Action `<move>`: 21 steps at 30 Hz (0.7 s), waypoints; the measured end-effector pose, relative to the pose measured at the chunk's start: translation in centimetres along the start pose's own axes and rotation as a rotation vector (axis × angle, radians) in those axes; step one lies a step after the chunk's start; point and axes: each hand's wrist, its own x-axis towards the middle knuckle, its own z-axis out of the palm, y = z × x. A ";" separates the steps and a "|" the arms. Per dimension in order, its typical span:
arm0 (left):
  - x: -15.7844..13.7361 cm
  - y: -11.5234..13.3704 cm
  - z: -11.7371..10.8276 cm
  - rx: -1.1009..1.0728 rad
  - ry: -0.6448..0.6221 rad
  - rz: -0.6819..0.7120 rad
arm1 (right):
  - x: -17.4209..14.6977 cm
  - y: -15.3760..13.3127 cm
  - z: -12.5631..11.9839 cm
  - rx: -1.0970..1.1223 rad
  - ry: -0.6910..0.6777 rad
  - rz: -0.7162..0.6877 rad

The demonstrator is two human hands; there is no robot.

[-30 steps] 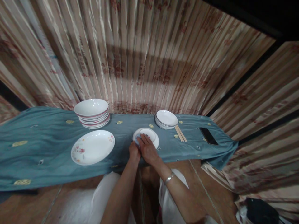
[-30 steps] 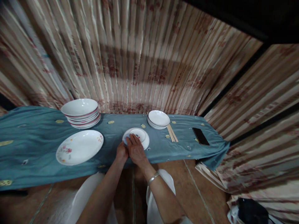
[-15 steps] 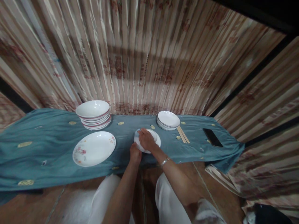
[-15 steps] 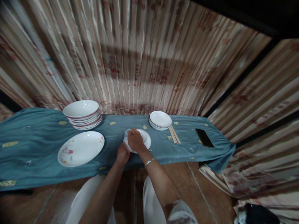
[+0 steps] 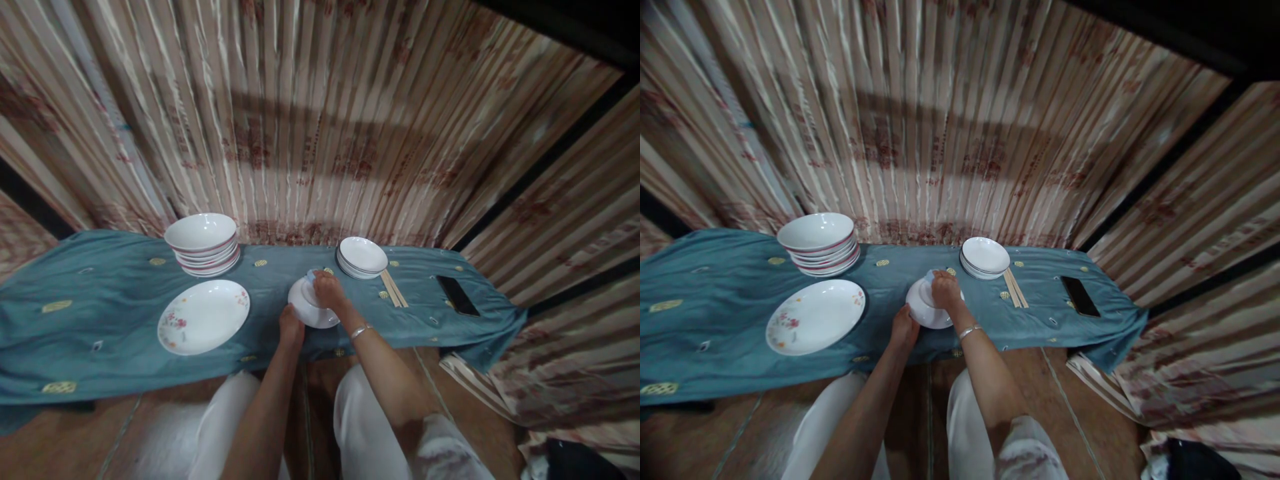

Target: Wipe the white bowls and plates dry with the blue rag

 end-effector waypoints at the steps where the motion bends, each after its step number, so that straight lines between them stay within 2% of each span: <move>1: 0.0 0.0 0.0 0.003 0.005 -0.001 | -0.1 0.4 0.0 0.003 -0.014 0.018; 5: -0.3 0.1 0.2 0.011 0.021 -0.006 | -0.8 1.7 -0.2 0.034 -0.059 0.080; 10: -0.8 0.3 0.4 0.018 0.004 -0.014 | -2.5 2.9 -0.5 0.079 -0.043 0.182; 17: -0.7 0.3 0.6 0.024 0.020 -0.002 | -5.6 2.9 0.0 0.263 0.098 0.367; 21: -0.8 0.3 0.7 0.022 0.019 0.003 | -7.1 2.2 0.1 0.303 0.147 0.418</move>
